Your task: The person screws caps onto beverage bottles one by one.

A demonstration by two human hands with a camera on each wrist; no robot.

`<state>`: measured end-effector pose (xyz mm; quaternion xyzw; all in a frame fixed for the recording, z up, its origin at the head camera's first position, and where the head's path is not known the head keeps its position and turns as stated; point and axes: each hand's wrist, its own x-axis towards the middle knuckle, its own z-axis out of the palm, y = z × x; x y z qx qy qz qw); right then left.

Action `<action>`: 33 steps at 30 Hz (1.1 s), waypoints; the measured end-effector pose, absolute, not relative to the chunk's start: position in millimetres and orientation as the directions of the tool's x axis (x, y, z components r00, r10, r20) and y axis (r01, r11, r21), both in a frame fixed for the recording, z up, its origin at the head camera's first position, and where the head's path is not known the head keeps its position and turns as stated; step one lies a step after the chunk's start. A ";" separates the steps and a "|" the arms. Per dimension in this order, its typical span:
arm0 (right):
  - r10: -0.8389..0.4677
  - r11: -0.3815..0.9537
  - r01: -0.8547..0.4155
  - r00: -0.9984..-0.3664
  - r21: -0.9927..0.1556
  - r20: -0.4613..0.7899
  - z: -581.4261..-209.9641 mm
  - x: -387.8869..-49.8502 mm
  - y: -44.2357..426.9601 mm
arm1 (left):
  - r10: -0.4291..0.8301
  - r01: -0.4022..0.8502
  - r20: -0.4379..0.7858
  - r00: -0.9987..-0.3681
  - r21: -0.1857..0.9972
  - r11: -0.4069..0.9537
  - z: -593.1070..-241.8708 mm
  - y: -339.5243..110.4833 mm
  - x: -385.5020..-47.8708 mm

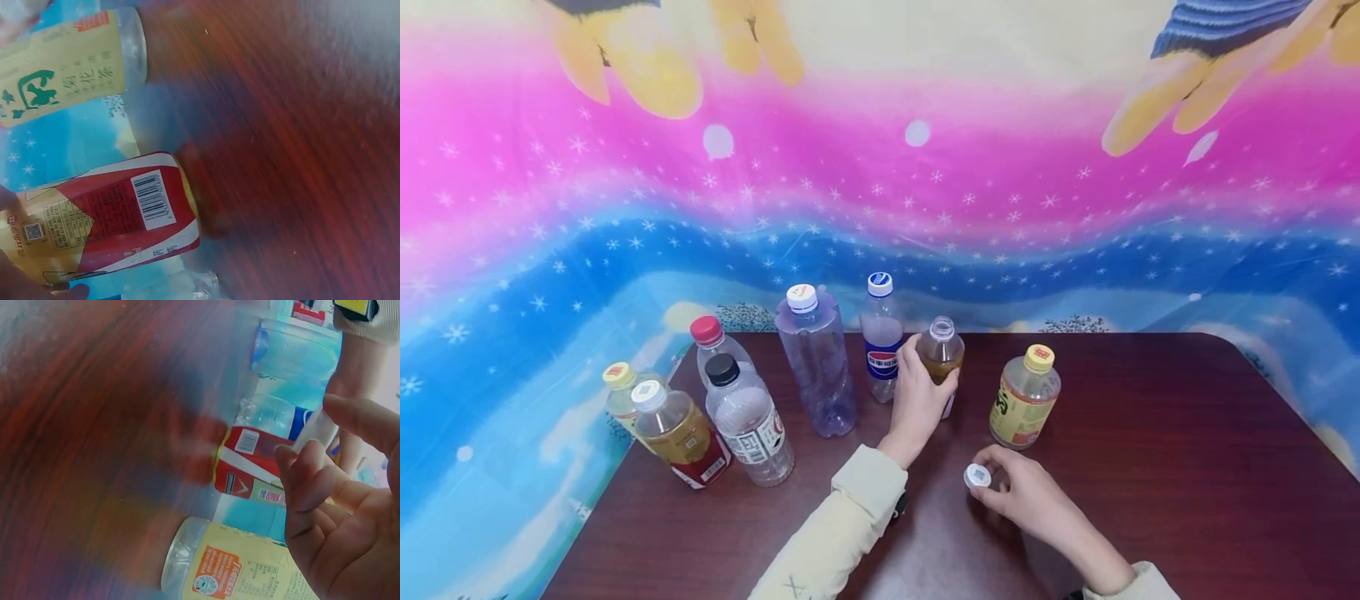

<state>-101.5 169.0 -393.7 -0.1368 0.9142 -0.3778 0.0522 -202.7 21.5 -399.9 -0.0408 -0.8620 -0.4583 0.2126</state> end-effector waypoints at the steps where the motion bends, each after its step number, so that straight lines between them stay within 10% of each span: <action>1: -0.269 0.677 -0.198 -0.963 -0.708 0.013 -392.9 -101.6 169.3 | -0.131 0.263 0.400 -0.907 0.780 0.568 -399.5 21.0 -201.1; 33: -0.007 0.553 -0.279 -0.944 -0.785 0.330 -341.6 -116.6 148.5 | -0.074 0.304 0.409 -0.910 0.776 0.553 -403.3 -10.4 -103.1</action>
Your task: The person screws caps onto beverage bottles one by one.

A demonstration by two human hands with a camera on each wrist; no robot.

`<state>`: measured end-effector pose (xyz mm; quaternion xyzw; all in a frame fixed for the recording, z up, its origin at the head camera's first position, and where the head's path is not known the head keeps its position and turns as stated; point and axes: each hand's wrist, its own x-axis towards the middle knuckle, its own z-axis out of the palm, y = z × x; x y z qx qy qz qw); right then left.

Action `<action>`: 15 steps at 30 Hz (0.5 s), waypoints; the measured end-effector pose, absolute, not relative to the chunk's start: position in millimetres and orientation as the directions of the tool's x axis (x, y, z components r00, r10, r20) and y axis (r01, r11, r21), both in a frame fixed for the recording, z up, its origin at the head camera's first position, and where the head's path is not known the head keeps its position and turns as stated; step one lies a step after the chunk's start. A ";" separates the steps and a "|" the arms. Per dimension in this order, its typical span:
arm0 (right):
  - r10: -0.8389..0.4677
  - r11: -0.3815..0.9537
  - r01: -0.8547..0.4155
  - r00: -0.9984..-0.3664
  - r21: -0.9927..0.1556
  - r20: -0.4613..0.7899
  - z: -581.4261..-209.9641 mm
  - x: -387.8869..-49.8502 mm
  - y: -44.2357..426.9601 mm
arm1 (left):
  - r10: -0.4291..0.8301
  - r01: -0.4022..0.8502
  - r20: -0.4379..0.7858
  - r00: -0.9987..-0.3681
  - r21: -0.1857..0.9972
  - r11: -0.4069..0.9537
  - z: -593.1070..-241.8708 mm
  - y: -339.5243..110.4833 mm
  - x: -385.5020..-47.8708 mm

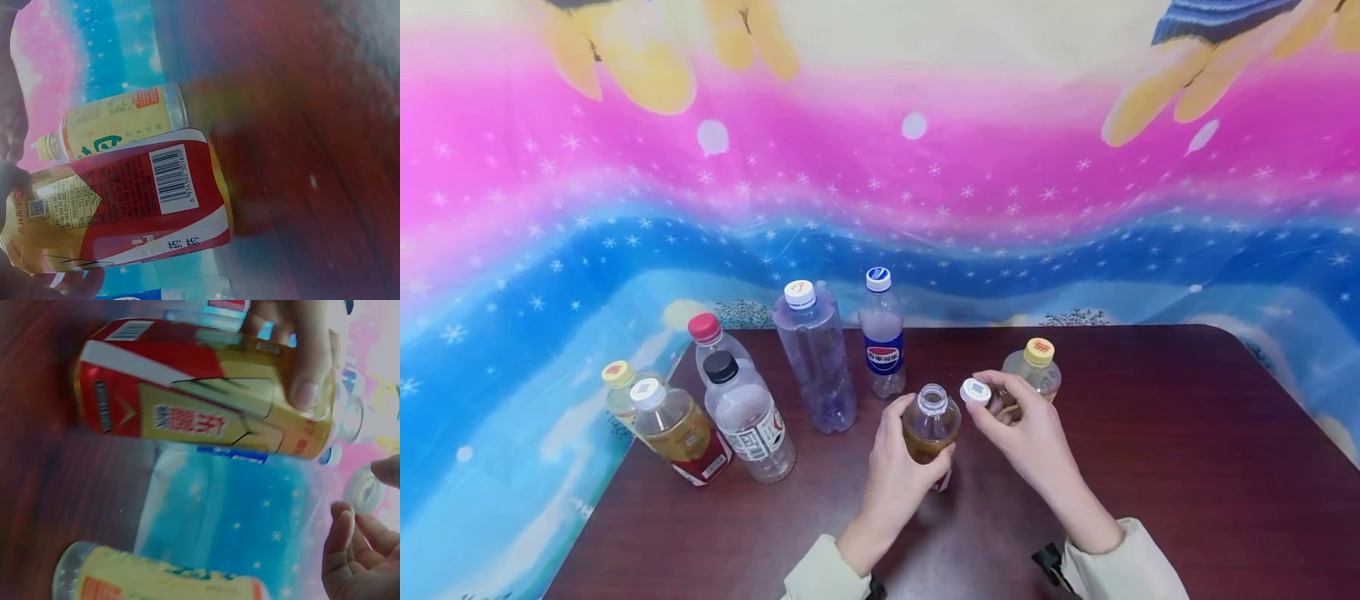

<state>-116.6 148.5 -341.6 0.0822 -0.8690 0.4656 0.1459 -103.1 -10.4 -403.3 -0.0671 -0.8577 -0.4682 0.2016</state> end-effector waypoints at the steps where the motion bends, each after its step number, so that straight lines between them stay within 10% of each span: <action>1: -0.010 0.544 -0.295 -0.938 -0.785 0.345 -339.7 -117.0 146.4 | -0.069 0.308 0.411 -0.909 0.774 0.553 -403.9 -10.1 -103.1; 15: -0.164 0.521 -0.455 -0.884 -0.722 0.438 -333.6 -119.5 124.3 | -0.023 0.313 0.395 -0.919 0.762 0.566 -405.2 -10.6 -103.4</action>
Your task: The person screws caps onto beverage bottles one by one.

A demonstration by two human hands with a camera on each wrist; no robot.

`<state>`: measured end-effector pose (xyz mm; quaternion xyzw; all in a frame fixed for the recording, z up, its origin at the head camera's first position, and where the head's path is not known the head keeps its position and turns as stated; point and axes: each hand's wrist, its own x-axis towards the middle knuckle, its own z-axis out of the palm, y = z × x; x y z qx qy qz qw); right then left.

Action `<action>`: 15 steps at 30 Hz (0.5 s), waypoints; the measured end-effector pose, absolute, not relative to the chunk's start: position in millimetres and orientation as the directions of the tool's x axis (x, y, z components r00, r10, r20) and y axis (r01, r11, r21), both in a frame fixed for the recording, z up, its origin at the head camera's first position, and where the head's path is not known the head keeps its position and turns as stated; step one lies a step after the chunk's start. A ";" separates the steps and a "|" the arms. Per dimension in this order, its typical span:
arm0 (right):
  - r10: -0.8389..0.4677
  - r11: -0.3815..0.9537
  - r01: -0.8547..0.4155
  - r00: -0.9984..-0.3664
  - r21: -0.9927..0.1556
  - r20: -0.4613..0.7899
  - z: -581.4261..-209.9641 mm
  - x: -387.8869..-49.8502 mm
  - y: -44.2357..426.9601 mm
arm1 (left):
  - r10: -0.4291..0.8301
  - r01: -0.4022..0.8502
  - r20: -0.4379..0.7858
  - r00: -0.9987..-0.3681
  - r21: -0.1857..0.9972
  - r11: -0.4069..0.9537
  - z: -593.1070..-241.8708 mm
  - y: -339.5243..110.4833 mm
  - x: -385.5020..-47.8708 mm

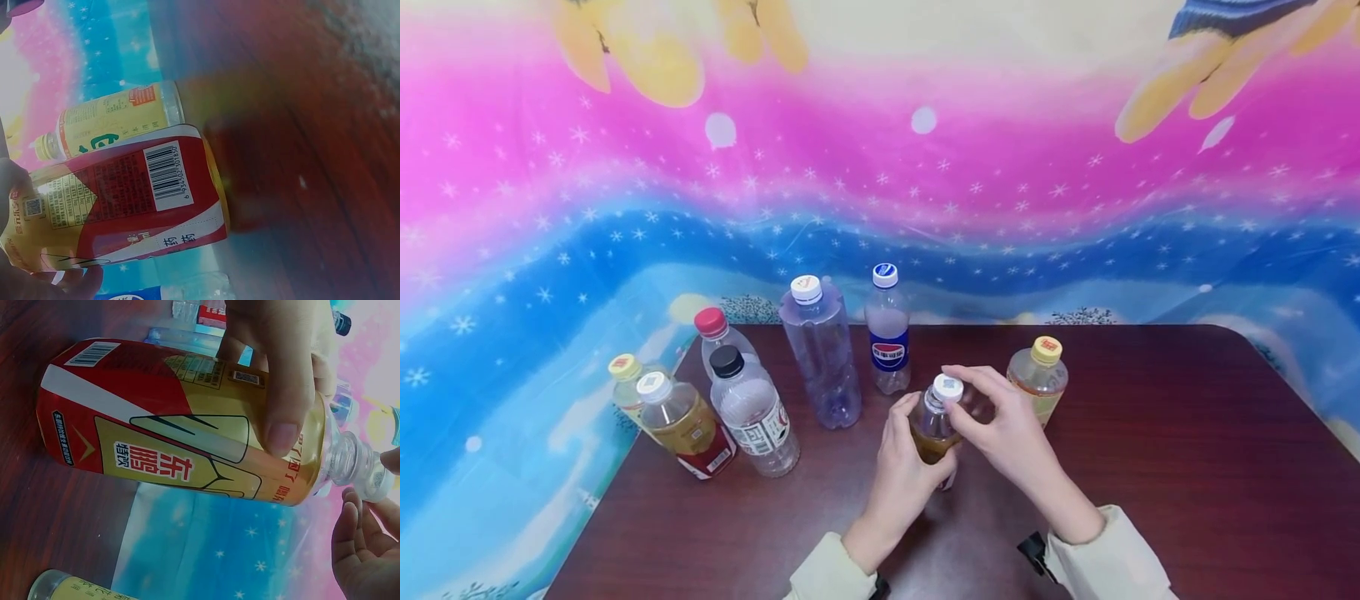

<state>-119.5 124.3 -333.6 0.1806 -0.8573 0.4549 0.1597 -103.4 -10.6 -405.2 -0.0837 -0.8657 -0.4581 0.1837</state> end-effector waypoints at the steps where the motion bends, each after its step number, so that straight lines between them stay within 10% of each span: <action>1: -0.168 0.523 -0.456 -0.884 -0.720 0.437 -333.9 -119.7 123.7 | -0.022 0.314 0.394 -0.919 0.763 0.566 -405.4 -10.6 -103.5; 15: -0.192 0.562 -0.408 -0.910 -0.719 0.367 -335.2 -121.7 119.5 | -0.003 0.310 0.381 -0.925 0.757 0.575 -404.9 -11.0 -103.8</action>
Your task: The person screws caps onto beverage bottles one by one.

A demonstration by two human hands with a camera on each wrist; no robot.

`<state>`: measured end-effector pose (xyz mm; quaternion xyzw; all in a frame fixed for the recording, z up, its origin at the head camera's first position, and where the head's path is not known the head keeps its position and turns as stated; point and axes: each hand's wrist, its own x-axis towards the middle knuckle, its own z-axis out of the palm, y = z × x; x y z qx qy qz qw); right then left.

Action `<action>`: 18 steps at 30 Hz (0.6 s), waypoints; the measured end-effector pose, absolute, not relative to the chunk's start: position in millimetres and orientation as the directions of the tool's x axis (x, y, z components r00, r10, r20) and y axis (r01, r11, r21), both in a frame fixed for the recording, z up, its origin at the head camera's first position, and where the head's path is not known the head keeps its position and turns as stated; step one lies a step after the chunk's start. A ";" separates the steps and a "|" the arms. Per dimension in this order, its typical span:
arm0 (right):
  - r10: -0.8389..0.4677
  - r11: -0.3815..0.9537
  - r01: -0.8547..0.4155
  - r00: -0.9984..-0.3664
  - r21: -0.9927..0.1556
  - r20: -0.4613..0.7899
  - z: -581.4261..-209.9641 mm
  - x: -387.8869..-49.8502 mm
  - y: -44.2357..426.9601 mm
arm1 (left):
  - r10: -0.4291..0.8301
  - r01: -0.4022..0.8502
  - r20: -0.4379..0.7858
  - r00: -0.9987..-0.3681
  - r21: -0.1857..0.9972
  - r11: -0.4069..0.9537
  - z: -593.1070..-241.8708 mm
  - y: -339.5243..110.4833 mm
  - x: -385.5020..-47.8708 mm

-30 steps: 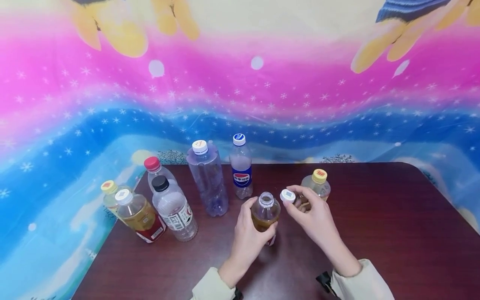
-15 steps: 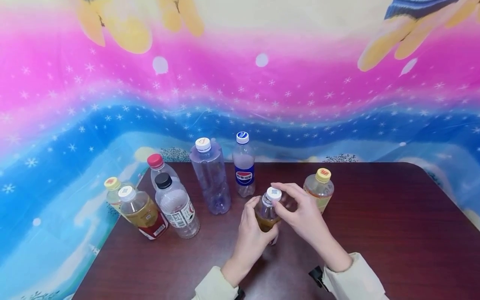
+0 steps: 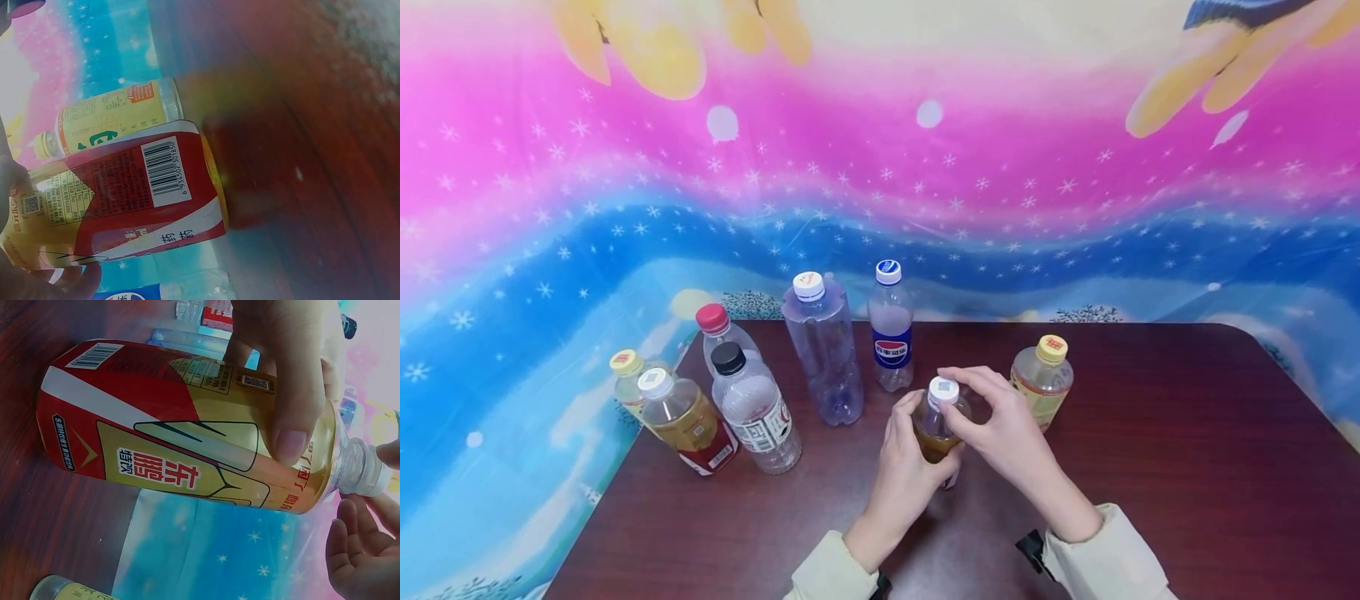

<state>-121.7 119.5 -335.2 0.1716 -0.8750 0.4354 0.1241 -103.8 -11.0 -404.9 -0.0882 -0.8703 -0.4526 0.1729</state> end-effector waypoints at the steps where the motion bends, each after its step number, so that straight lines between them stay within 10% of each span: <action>1: -0.189 0.561 -0.405 -0.912 -0.722 0.365 -335.3 -121.8 119.5 | -0.003 0.308 0.379 -0.925 0.758 0.574 -404.8 -10.9 -103.8; 18: -0.214 0.538 -0.420 -0.907 -0.731 0.363 -336.6 -123.6 119.9 | -0.009 0.328 0.410 -0.912 0.742 0.584 -406.9 -10.9 -104.1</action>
